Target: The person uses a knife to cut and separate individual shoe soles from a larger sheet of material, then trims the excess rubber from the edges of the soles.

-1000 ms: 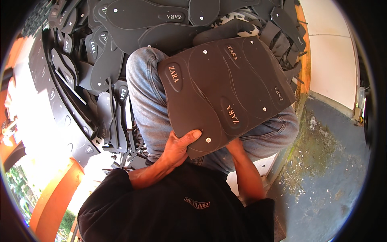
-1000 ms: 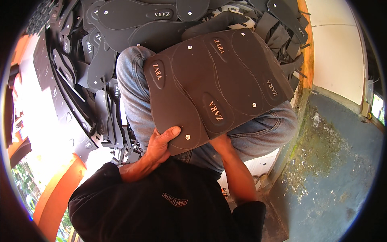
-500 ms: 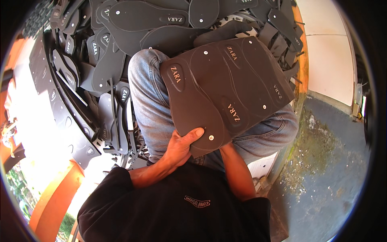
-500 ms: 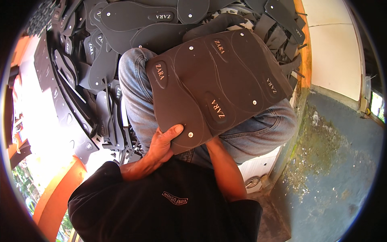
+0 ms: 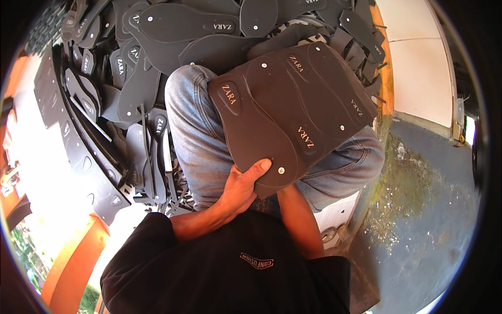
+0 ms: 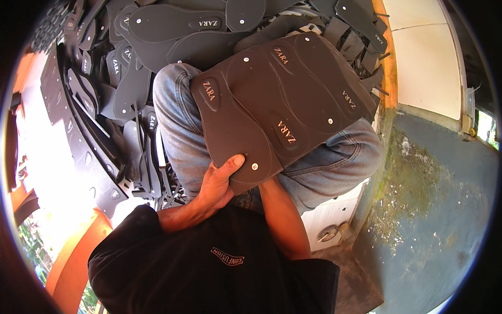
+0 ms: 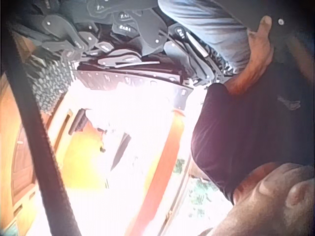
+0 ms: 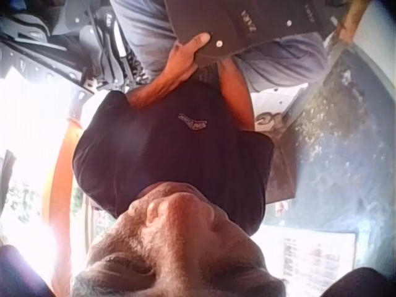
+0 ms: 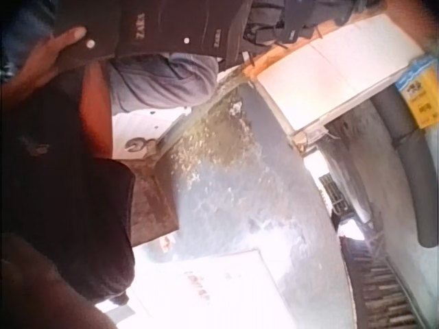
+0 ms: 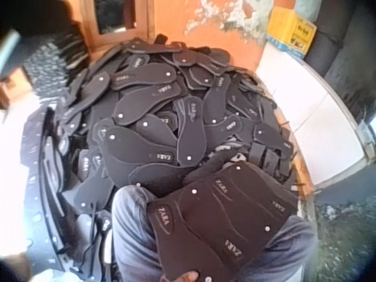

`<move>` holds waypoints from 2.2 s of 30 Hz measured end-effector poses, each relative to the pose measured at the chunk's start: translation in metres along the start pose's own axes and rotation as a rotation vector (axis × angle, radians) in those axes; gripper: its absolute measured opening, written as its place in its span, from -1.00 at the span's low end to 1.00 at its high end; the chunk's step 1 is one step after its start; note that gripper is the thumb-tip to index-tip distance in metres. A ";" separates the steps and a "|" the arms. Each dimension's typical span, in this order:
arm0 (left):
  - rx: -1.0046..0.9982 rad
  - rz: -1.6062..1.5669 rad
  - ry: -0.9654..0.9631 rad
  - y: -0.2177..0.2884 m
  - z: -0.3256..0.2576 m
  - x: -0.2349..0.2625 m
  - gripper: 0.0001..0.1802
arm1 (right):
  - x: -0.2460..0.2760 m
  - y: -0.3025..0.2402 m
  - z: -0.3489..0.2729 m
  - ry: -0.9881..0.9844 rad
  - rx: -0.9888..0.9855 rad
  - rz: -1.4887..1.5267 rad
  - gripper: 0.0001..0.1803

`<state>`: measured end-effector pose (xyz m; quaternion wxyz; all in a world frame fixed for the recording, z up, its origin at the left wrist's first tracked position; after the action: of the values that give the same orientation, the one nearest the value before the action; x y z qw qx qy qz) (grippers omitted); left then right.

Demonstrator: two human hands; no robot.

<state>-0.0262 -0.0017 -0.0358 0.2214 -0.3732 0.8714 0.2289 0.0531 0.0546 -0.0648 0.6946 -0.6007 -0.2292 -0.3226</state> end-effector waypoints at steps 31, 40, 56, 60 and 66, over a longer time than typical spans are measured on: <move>-0.229 0.426 -0.160 0.168 -0.024 0.111 -0.39 | 0.021 -0.034 0.056 -0.337 -0.824 1.083 -0.74; -0.617 0.122 -0.014 0.199 0.041 0.018 -0.59 | 0.070 0.003 -0.074 -0.282 -0.835 0.736 -0.74; -0.065 0.595 -0.036 0.096 0.045 -0.022 -0.69 | 0.100 0.010 -0.042 -0.100 -0.431 -0.034 -0.61; -0.020 0.646 -0.068 0.096 0.044 -0.026 -0.66 | 0.097 0.011 -0.040 -0.134 -0.468 -0.019 -0.64; -0.096 0.837 -0.079 0.092 0.037 -0.033 -0.68 | 0.094 0.009 -0.022 -0.198 -0.369 -0.018 -0.78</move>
<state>-0.0673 0.0940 -0.0255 0.1249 0.0120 0.9269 0.3537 0.1229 0.0174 -0.0082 0.5439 -0.7445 -0.2386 -0.3049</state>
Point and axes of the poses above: each hand's wrist, its own z-axis towards the middle knuckle, its own x-axis out of the back of the hand, y = z × x, the point moved 9 cm from there along z, towards the middle knuckle, and after that the axes turned 12 degrees about y, right-handed, at the moved point
